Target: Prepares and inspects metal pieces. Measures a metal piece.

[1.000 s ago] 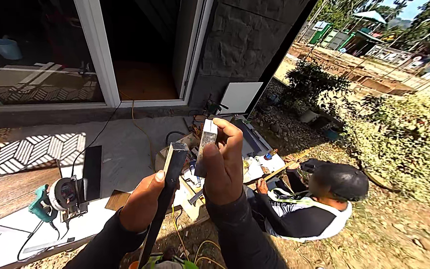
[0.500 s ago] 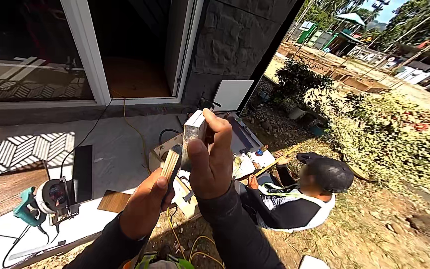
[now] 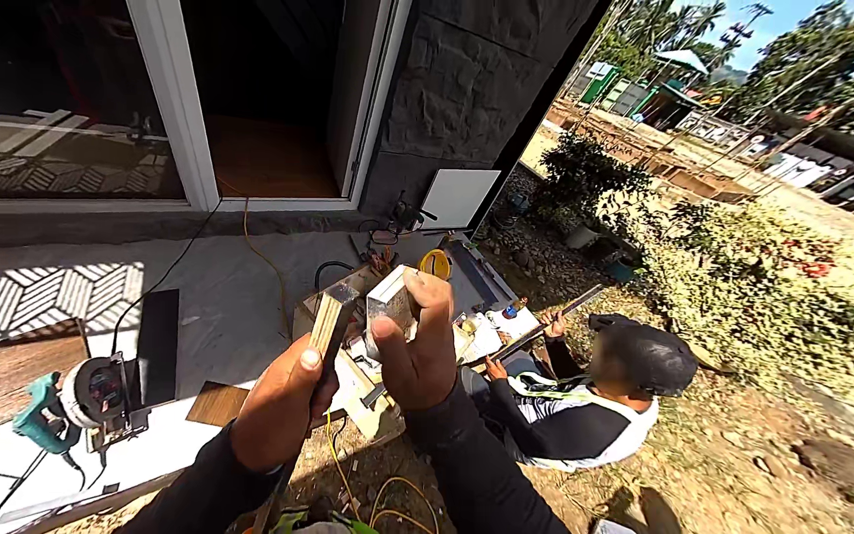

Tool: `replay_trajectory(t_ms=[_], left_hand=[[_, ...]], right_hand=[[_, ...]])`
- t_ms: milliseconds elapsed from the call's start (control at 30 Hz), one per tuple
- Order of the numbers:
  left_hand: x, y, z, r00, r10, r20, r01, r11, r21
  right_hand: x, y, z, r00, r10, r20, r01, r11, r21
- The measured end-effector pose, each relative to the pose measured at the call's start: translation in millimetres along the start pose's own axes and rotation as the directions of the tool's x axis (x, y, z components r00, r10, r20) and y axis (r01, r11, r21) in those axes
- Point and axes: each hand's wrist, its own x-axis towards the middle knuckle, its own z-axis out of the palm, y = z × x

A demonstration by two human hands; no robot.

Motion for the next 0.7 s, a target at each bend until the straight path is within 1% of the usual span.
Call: replay_trajectory(t_ms=[100,167,200,233,267,300,333,367,400,433,467,533,600,633,700], left_hand=[[1.4,-2.0,4.7,1.000,-0.016,0.019,0.016,1.000,-0.005],[2.4,-3.4,6.9,0.999,-0.007,0.044,0.007,1.000,0.002],[2.5,-3.1,5.7,0.999,-0.005,0.050,0.005,1.000,-0.008],[2.0,-1.7,3.4,0.999,-0.009,0.051,0.010,1.000,-0.013],[0.7,0.3,1.7,0.999,-0.018,0.047,0.018,1.000,-0.012],[-0.9,1.4,0.7,0.999,-0.025,0.043,0.025,1.000,-0.014],[-1.7,1.7,-0.3,0.999,-0.029,0.044,0.029,0.999,-0.018],[-0.6,1.5,-1.0,0.999,-0.026,0.047,0.027,0.999,-0.027],[1.3,0.9,-1.2,0.998,-0.025,0.050,0.027,0.999,-0.037],[2.3,0.2,-0.4,0.998,-0.030,0.050,0.032,0.999,-0.039],[2.7,-0.7,1.4,0.998,-0.035,0.048,0.037,0.999,-0.036],[3.6,-2.3,7.2,0.999,-0.033,0.038,0.034,0.999,-0.019],[2.1,-3.9,12.0,0.998,-0.041,0.050,0.041,0.999,-0.002],[0.9,-4.7,13.5,0.997,-0.047,0.064,0.046,0.999,0.010],[0.1,-7.4,14.6,0.993,-0.064,0.100,0.062,0.998,0.020]], right_hand=[[28.8,-12.9,-8.4,0.998,-0.041,-0.044,0.043,0.998,0.040],[33.9,-16.6,-5.6,0.997,-0.070,-0.015,0.070,0.998,-0.009],[31.5,-10.6,-5.1,0.999,-0.042,0.002,0.042,0.997,-0.065],[28.6,0.1,-6.0,0.999,0.042,0.013,-0.040,0.992,-0.117],[26.9,11.9,-8.5,0.982,0.184,0.032,-0.179,0.978,-0.111],[26.8,20.8,-12.5,0.936,0.346,0.067,-0.345,0.938,-0.027],[27.3,24.1,-16.4,0.877,0.472,0.095,-0.479,0.873,0.091],[28.5,22.6,-18.2,0.836,0.537,0.114,-0.548,0.806,0.225],[29.5,17.5,-16.7,0.828,0.549,0.117,-0.553,0.762,0.337],[28.9,10.1,-14.6,0.847,0.516,0.126,-0.518,0.752,0.408],[28.4,1.0,-13.0,0.879,0.457,0.139,-0.471,0.781,0.409],[31.1,-17.3,-11.2,0.930,0.335,0.150,-0.364,0.895,0.259],[32.6,-24.4,-9.9,0.947,0.283,0.154,-0.305,0.940,0.150],[31.1,-22.3,-11.1,0.940,0.293,0.178,-0.321,0.933,0.162],[27.1,-16.3,-15.0,0.901,0.351,0.254,-0.411,0.878,0.244]])
